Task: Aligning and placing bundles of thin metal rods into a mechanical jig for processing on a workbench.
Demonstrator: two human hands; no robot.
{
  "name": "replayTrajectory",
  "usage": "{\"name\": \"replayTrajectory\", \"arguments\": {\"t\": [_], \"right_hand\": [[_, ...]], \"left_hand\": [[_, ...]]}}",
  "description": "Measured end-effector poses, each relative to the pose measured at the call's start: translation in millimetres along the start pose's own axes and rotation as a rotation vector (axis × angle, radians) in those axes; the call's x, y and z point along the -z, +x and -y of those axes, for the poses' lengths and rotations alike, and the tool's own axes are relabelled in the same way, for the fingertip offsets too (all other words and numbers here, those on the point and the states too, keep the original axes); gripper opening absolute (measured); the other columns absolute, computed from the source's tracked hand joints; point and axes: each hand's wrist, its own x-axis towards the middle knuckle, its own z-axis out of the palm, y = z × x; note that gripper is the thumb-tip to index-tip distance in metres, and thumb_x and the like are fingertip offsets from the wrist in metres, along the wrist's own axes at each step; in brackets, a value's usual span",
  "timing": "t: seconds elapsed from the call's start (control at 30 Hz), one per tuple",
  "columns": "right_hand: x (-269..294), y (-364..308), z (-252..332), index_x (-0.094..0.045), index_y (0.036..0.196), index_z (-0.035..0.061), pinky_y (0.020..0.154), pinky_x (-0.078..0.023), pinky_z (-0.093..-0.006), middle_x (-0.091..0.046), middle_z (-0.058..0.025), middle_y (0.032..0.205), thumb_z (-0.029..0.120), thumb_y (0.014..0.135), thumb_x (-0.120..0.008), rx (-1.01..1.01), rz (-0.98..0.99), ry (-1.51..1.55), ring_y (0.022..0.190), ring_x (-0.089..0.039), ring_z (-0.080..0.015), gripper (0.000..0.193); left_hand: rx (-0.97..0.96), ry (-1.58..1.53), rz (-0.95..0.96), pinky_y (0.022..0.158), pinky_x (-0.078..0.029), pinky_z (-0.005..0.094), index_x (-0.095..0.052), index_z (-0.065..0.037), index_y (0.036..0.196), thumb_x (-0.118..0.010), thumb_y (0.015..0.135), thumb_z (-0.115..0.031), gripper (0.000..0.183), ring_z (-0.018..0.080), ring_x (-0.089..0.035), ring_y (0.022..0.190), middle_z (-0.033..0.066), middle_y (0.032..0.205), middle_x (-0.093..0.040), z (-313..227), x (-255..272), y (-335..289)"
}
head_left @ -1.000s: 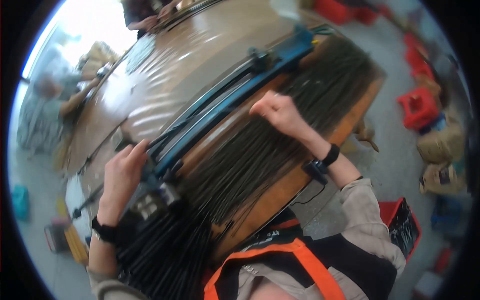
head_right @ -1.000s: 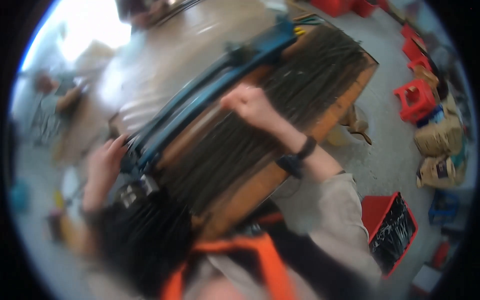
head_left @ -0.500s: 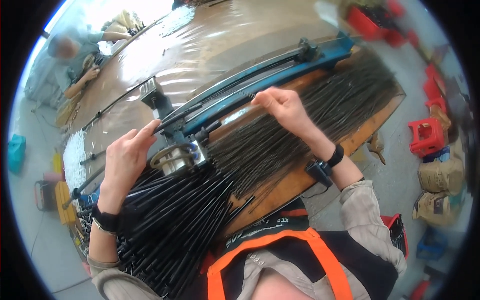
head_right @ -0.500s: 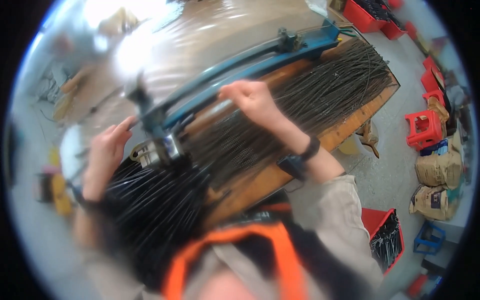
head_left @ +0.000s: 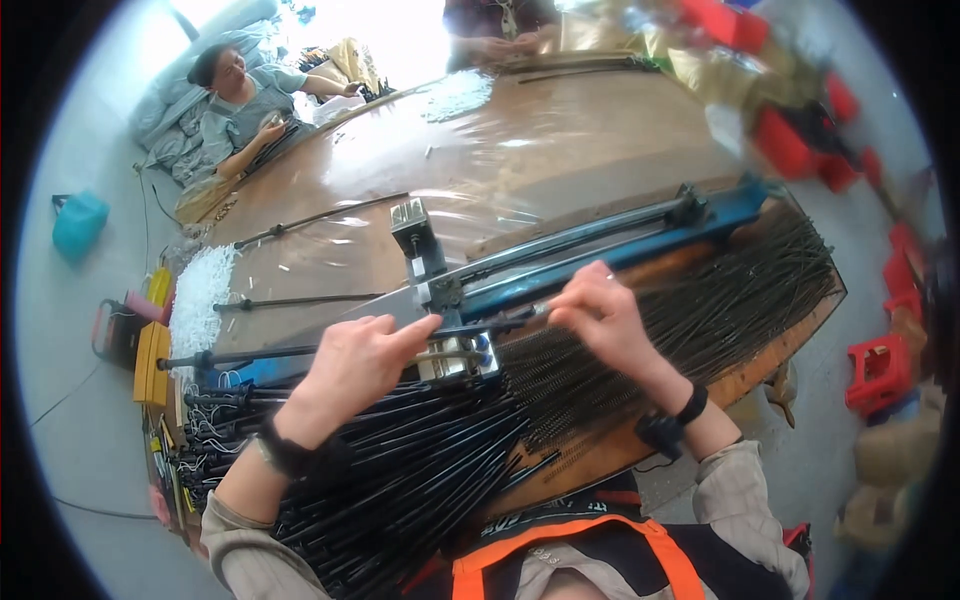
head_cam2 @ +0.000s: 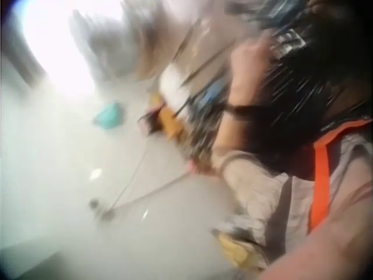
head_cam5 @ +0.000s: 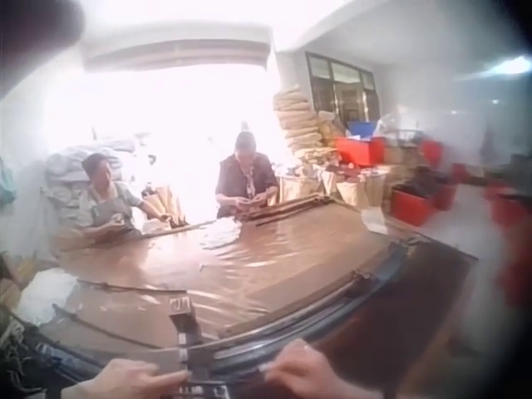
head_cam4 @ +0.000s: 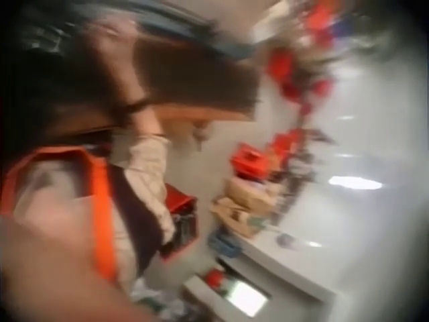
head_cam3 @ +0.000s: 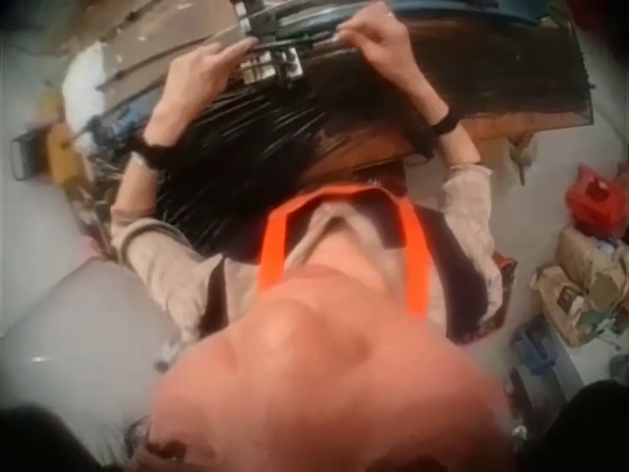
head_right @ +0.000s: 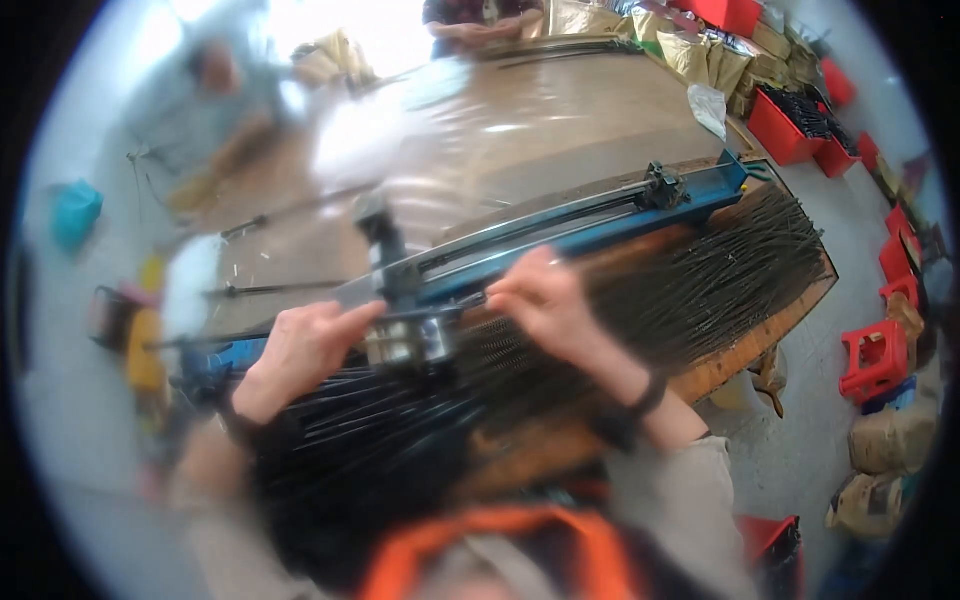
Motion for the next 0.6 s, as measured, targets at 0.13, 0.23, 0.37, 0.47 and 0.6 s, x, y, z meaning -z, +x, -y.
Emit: {"name": "replayTrajectory", "arguments": {"t": [0.13,0.23,0.37,0.47,0.6], "right_hand": [[-2.5,1.2,-11.0,-0.072,0.106,0.0078,0.060,-0.046,-0.0308,-0.059,-0.0037,0.073,0.021,0.089,-0.071,0.304,-0.148,-0.137,0.069,-0.055,-0.0169,0.022],[8.6,-4.3,-26.2,-0.072,0.108,0.0083,0.057,-0.045,-0.0313,-0.057,-0.0039,0.071,0.019,0.088,-0.072,0.366,-0.213,-0.350,0.066,-0.053,-0.0188,0.023],[-5.5,-6.2,-17.2,-0.071,0.110,0.0065,0.056,-0.044,-0.0300,-0.054,-0.0037,0.069,0.017,0.090,-0.070,0.375,-0.213,-0.359,0.062,-0.053,-0.0187,0.023],[-1.4,-0.9,-18.6,-0.069,0.114,0.0044,0.055,-0.043,-0.0288,-0.054,-0.0052,0.069,0.016,0.093,-0.066,0.446,-0.240,-0.329,0.058,-0.052,-0.0193,0.025],[-41.9,1.2,-8.6,-0.068,0.114,0.0017,0.056,-0.044,-0.0296,-0.055,-0.0072,0.070,0.013,0.095,-0.063,0.431,-0.269,-0.263,0.060,-0.054,-0.0182,0.023]], "left_hand": [[-0.036,0.031,-0.037,0.061,-0.050,0.0414,-0.062,-0.018,0.129,-0.059,0.083,0.000,0.050,0.0300,-0.059,0.068,0.0102,0.072,-0.055,-2.1,-1.2,-1.1],[-0.030,0.104,-0.168,0.063,-0.049,0.0405,-0.061,-0.016,0.129,-0.058,0.081,0.001,0.051,0.0291,-0.057,0.070,0.0098,0.073,-0.052,3.9,-0.1,-8.6],[-0.046,0.046,-0.084,0.067,-0.049,0.0391,-0.061,-0.013,0.129,-0.057,0.078,0.004,0.054,0.0279,-0.056,0.074,0.0095,0.075,-0.052,8.7,-2.2,-9.1],[-0.056,0.083,-0.106,0.067,-0.049,0.0399,-0.061,-0.013,0.129,-0.057,0.075,0.005,0.057,0.0285,-0.056,0.073,0.0100,0.075,-0.053,6.8,-0.2,-19.1],[-0.042,0.056,-0.113,0.069,-0.051,0.0409,-0.062,-0.013,0.127,-0.057,0.081,0.004,0.050,0.0290,-0.058,0.077,0.0109,0.082,-0.059,8.0,-3.6,-18.5]]}}
